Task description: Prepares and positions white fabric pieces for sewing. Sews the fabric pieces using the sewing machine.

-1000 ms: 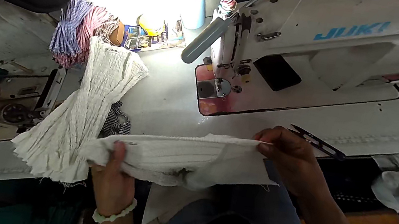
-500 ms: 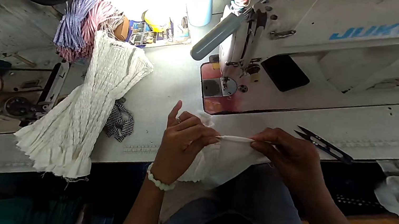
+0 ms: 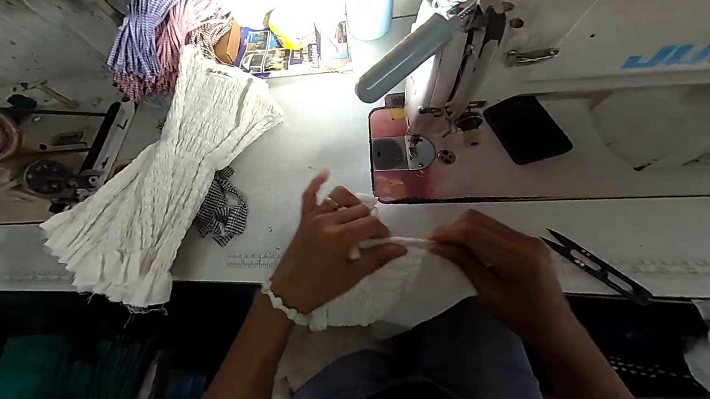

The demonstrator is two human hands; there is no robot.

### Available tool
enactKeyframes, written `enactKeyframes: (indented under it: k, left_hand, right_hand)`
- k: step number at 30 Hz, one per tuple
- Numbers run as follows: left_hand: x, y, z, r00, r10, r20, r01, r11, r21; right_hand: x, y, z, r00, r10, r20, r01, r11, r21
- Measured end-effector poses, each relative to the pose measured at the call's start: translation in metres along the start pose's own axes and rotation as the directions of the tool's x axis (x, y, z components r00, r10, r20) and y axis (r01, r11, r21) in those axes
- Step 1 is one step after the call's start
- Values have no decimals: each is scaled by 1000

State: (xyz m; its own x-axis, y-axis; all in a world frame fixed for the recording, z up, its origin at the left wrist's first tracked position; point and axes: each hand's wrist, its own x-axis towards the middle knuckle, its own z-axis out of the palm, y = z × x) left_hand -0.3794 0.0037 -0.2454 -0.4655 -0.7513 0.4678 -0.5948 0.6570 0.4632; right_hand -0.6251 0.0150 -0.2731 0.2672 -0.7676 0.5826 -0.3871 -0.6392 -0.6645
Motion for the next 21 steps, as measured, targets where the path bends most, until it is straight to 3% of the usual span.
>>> enactKeyframes:
  k: [4, 8, 10, 12, 16, 19, 21]
  left_hand:
    - [-24, -25, -43, 993, -115, 17, 113, 991, 72]
    - [-45, -25, -51, 932, -361, -14, 358, 928, -104]
    - [-53, -23, -45, 843, -537, -19, 502, 800, -328]
    - [-58, -19, -37, 735, -678, -27, 560, 629, -540]
    - [-69, -14, -18, 537, -843, -9, 473, 310, -824]
    - [-75, -10, -20, 499, -865, -46, 488, 325, -810]
    - [-80, -5, -27, 549, -834, -63, 523, 401, -752]
  right_hand:
    - [4, 10, -25, 998, 53, -35, -54, 998, -41]
    - [7, 9, -21, 991, 128, -42, -128, 992, -7]
    - [8, 5, -18, 985, 160, -60, -157, 986, 49]
    - [9, 0, -17, 984, 164, -69, -156, 982, 102]
    - [7, -12, -18, 988, 140, -67, -130, 983, 126]
    - [8, -12, -18, 984, 157, -86, -149, 985, 90]
    - [10, -8, -15, 978, 182, -104, -177, 983, 55]
